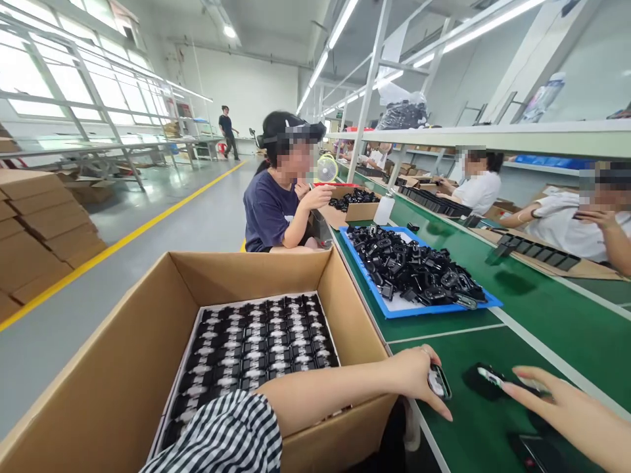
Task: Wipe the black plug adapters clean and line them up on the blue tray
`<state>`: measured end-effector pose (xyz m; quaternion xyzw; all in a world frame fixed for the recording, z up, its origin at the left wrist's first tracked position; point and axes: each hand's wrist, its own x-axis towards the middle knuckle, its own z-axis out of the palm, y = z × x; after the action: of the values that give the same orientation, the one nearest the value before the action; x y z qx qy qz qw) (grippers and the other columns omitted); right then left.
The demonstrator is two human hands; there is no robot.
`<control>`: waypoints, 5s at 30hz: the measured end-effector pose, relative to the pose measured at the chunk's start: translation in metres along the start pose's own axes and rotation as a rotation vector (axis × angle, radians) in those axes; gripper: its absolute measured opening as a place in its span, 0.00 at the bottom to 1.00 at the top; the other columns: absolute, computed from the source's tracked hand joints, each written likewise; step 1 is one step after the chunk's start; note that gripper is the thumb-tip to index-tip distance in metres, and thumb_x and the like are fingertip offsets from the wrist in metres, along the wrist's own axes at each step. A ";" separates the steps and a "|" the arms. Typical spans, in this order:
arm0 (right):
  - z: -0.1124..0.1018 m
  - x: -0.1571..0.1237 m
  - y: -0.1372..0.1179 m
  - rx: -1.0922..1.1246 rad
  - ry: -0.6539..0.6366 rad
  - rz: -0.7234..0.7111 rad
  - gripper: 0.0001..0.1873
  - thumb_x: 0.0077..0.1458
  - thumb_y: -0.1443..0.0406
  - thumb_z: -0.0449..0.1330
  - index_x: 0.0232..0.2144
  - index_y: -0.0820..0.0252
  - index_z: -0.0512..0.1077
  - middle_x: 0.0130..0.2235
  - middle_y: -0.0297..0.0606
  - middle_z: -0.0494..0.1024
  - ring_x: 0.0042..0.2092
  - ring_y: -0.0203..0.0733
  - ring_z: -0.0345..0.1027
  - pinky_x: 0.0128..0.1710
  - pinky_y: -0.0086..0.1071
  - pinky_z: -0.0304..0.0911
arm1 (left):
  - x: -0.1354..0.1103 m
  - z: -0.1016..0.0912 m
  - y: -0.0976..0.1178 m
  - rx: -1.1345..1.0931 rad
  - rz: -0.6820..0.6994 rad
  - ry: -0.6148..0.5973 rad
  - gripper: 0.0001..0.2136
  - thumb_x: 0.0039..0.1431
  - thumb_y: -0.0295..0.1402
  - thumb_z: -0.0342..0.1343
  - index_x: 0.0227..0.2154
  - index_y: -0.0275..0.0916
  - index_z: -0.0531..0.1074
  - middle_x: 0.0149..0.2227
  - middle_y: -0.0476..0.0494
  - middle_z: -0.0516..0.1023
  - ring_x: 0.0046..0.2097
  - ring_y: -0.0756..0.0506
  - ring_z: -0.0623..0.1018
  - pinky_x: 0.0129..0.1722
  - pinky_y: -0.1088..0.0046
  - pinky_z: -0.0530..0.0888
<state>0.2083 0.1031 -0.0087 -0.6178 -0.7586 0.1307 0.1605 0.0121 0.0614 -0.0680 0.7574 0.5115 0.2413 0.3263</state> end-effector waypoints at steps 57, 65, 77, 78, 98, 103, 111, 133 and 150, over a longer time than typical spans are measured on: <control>0.086 -0.032 -0.040 0.942 0.002 0.038 0.21 0.33 0.55 0.58 0.31 0.59 0.64 0.38 0.38 0.68 0.43 0.44 0.59 0.44 0.38 0.55 | -0.006 0.008 -0.010 0.099 0.075 0.085 0.18 0.47 0.38 0.48 0.43 0.41 0.60 0.27 0.51 0.70 0.32 0.48 0.71 0.32 0.74 0.66; 0.073 -0.040 -0.024 0.840 0.096 -0.003 0.20 0.39 0.57 0.53 0.36 0.59 0.64 0.45 0.41 0.64 0.42 0.44 0.61 0.41 0.39 0.58 | 0.002 0.008 -0.010 0.069 0.095 0.102 0.20 0.40 0.39 0.53 0.39 0.40 0.62 0.33 0.48 0.67 0.36 0.48 0.69 0.37 0.73 0.66; 0.063 -0.037 -0.047 0.781 0.302 0.277 0.21 0.26 0.52 0.57 0.26 0.57 0.63 0.30 0.39 0.70 0.35 0.51 0.64 0.42 0.47 0.58 | 0.000 -0.009 -0.001 0.215 0.057 -0.069 0.24 0.40 0.43 0.51 0.42 0.39 0.58 0.32 0.47 0.69 0.34 0.46 0.71 0.30 0.74 0.68; 0.062 -0.037 -0.046 0.821 0.358 0.325 0.22 0.26 0.52 0.57 0.26 0.57 0.62 0.29 0.37 0.70 0.33 0.50 0.65 0.38 0.44 0.62 | 0.001 -0.010 0.000 0.243 0.056 -0.070 0.25 0.41 0.44 0.50 0.43 0.39 0.57 0.34 0.46 0.68 0.36 0.45 0.70 0.32 0.72 0.68; 0.070 -0.049 -0.031 0.631 0.309 0.113 0.17 0.36 0.57 0.53 0.29 0.61 0.65 0.33 0.41 0.71 0.34 0.47 0.65 0.37 0.41 0.60 | 0.010 -0.001 -0.006 -0.015 0.122 -0.023 0.24 0.29 0.37 0.61 0.34 0.35 0.64 0.29 0.47 0.69 0.34 0.47 0.70 0.33 0.75 0.66; 0.074 -0.060 -0.039 0.481 0.194 0.000 0.11 0.42 0.60 0.51 0.29 0.58 0.67 0.33 0.36 0.71 0.33 0.43 0.65 0.35 0.36 0.60 | 0.011 -0.009 -0.009 -0.157 -0.007 -0.122 0.18 0.36 0.32 0.58 0.34 0.36 0.64 0.20 0.56 0.65 0.21 0.54 0.66 0.24 0.79 0.63; 0.079 -0.058 -0.042 0.428 0.160 0.020 0.12 0.45 0.63 0.52 0.35 0.57 0.68 0.38 0.35 0.70 0.35 0.42 0.65 0.37 0.35 0.60 | 0.007 -0.010 -0.013 -0.228 0.050 -0.109 0.17 0.40 0.33 0.55 0.37 0.37 0.64 0.24 0.54 0.68 0.23 0.55 0.68 0.25 0.80 0.64; 0.054 -0.031 -0.041 0.081 -0.135 0.022 0.04 0.39 0.67 0.61 0.24 0.58 0.69 0.27 0.34 0.71 0.31 0.43 0.64 0.25 0.28 0.56 | 0.035 -0.031 0.036 0.628 0.067 -0.258 0.12 0.26 0.33 0.62 0.20 0.35 0.71 0.18 0.47 0.68 0.28 0.44 0.71 0.26 0.75 0.65; 0.039 -0.028 -0.053 -0.086 -0.220 -0.085 0.09 0.39 0.70 0.61 0.29 0.61 0.70 0.26 0.33 0.71 0.29 0.38 0.64 0.25 0.25 0.55 | 0.014 -0.040 0.011 0.363 0.077 -0.275 0.18 0.38 0.33 0.57 0.37 0.39 0.69 0.28 0.51 0.74 0.32 0.51 0.71 0.31 0.81 0.65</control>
<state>0.1506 0.0646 -0.0262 -0.5733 -0.8020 0.1582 0.0551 -0.0035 0.0811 -0.0325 0.8484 0.4679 0.0520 0.2422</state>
